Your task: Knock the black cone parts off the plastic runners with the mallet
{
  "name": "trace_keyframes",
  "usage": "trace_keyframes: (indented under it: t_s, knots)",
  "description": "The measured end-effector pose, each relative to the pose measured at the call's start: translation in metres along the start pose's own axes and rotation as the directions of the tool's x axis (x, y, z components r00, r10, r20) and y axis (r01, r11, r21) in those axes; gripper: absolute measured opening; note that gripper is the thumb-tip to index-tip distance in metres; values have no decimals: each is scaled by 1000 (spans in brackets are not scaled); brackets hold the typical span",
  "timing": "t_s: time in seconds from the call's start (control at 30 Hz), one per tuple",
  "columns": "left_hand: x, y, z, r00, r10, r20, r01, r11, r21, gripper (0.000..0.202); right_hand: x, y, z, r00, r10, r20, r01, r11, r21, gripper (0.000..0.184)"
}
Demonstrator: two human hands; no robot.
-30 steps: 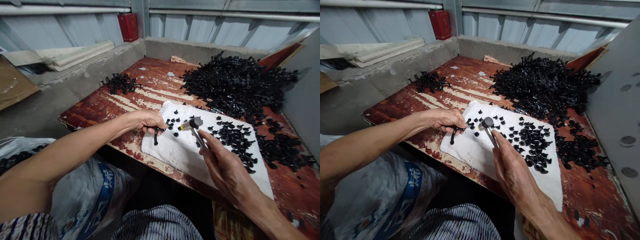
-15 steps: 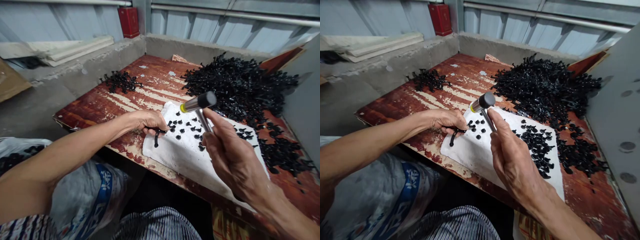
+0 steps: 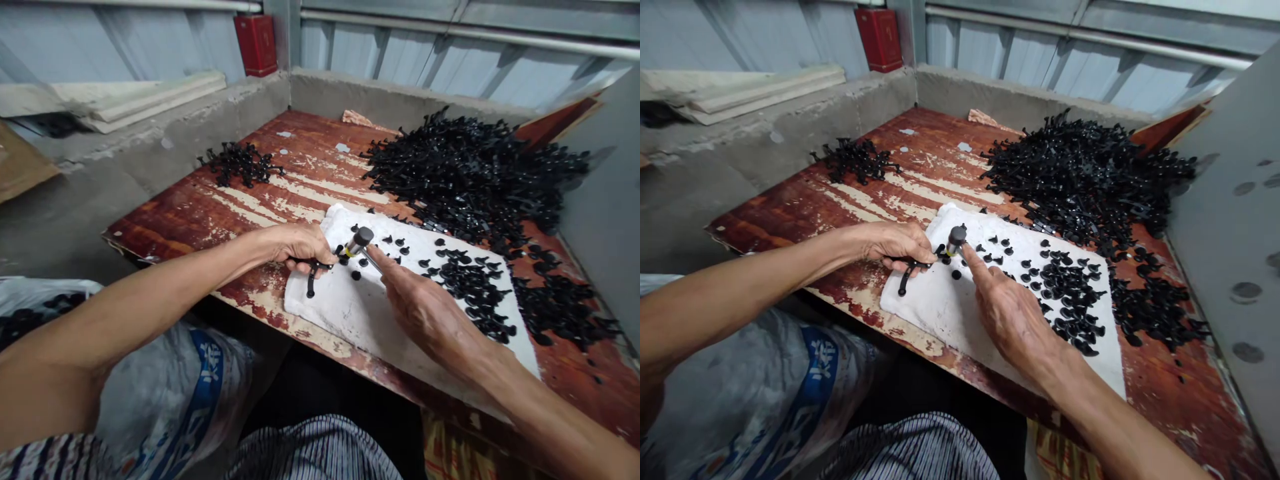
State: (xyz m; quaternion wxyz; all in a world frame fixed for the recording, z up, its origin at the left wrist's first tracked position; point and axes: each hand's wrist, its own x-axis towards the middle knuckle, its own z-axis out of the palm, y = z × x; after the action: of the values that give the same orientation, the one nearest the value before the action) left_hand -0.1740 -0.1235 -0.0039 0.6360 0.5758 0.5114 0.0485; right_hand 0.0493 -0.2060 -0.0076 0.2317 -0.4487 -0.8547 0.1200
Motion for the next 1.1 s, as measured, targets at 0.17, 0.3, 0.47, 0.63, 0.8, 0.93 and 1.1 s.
trace_keyframes:
  t_s: [0.17,0.3,0.47,0.63,0.8,0.93,1.1]
  knots:
    - [3,-13,-5,996,88,16,-88,996,-8,26,0,2,2,999,38,27,-38,999,-21,56]
    - [-6,-9,-2,980,193,42,-196,976,98,29,8,0,-10,990,138,19,-139,987,81,37]
    - [-23,18,28,967,234,105,-256,910,327,27,21,2,-13,932,348,106,-357,819,448,24]
    - [-31,18,50,930,354,101,-363,831,422,23,16,-4,-6,854,403,327,-507,509,696,26]
    - [-39,-2,51,852,350,-390,-359,932,52,39,4,-9,-8,825,508,247,-473,384,793,28]
    - [-41,-4,64,971,166,-171,-224,884,-411,44,3,-14,-3,825,521,217,-431,335,838,30]
    - [-34,2,71,963,142,-228,-240,835,-495,29,-1,-17,6,843,484,236,-436,359,825,28]
